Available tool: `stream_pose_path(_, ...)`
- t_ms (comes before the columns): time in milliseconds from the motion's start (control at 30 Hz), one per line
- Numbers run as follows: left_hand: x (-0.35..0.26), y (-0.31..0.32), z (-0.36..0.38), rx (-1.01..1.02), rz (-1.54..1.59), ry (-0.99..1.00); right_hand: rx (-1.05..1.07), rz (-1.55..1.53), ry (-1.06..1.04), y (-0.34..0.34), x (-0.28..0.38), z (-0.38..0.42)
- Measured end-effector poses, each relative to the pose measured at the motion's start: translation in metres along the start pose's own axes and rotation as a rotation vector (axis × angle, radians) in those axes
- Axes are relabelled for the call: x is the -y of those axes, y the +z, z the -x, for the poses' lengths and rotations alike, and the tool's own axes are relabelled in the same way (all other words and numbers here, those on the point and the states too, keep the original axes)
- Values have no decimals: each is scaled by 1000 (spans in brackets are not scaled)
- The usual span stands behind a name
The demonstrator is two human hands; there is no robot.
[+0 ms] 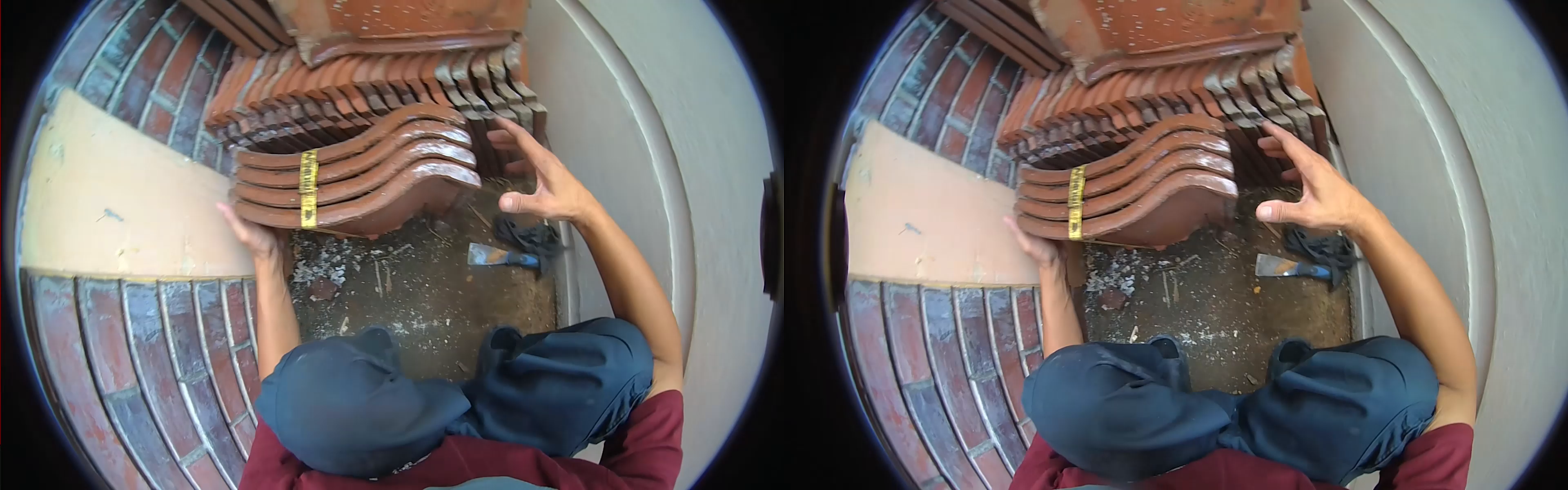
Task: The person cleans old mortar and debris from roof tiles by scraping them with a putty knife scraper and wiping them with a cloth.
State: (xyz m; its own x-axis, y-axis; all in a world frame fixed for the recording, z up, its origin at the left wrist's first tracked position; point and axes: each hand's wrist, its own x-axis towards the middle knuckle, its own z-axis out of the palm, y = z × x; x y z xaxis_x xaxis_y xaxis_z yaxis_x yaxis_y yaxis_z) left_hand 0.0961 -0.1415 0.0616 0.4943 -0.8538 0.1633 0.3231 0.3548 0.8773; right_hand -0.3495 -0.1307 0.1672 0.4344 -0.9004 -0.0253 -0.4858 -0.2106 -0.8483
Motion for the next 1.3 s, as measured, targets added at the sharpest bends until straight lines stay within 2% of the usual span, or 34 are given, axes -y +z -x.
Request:
stream_pose_path(100, 19, -28, -25, 143, -25, -24, -21, -228, -106, 35, -9, -32)
stream_pose_path(133, 23, -30, -26, 165, -14, -26, -28, -51, -271, 46, -19, -42)
stream_pose_path(167, 27, -33, -26, 185, -4, -30, 7, -208, -257, 61, -28, -44)
stream_pose_path(233, 20, -18, -7, 170, -30, 7, -125, -136, -168, 73, -7, -41)
stream_pose_path(300, 29, -31, -4, 194, -55, 26, -144, -142, -202, 78, -24, -45)
stream_pose_path(400, 55, -66, -7, 242, -108, 107, -181, -70, -252, 78, -5, -33)
stream_pose_path(533, 65, -76, -5, 230, 90, -27, -162, -67, -245, 78, -8, -30)
stream_pose_path(633, 56, -65, -5, 308, 22, -22, -117, -145, -114, 76, -5, -30)
stream_pose_path(767, 79, -79, -10, 253, 54, -81, -129, -95, -244, 74, -8, -35)
stream_pose_path(867, 77, -78, -6, 261, 27, -90, -113, -118, -241, 77, -21, -31)
stream_pose_path(933, 78, -78, -3, 267, 15, -106, -19, -57, -170, 84, -44, -30)
stream_pose_path(1067, 79, -78, -1, 263, -1, -127, 52, 196, -263, 106, -93, -38)
stream_pose_path(1200, 82, -76, 1, 261, -5, -150, 10, 263, -413, 108, -86, -45)
stream_pose_path(1267, 80, -74, 3, 265, -5, -157, -37, 477, -550, 114, -105, -47)
stream_pose_path(1300, 81, -77, 3, 267, -10, -160, -15, 414, -488, 112, -102, -46)
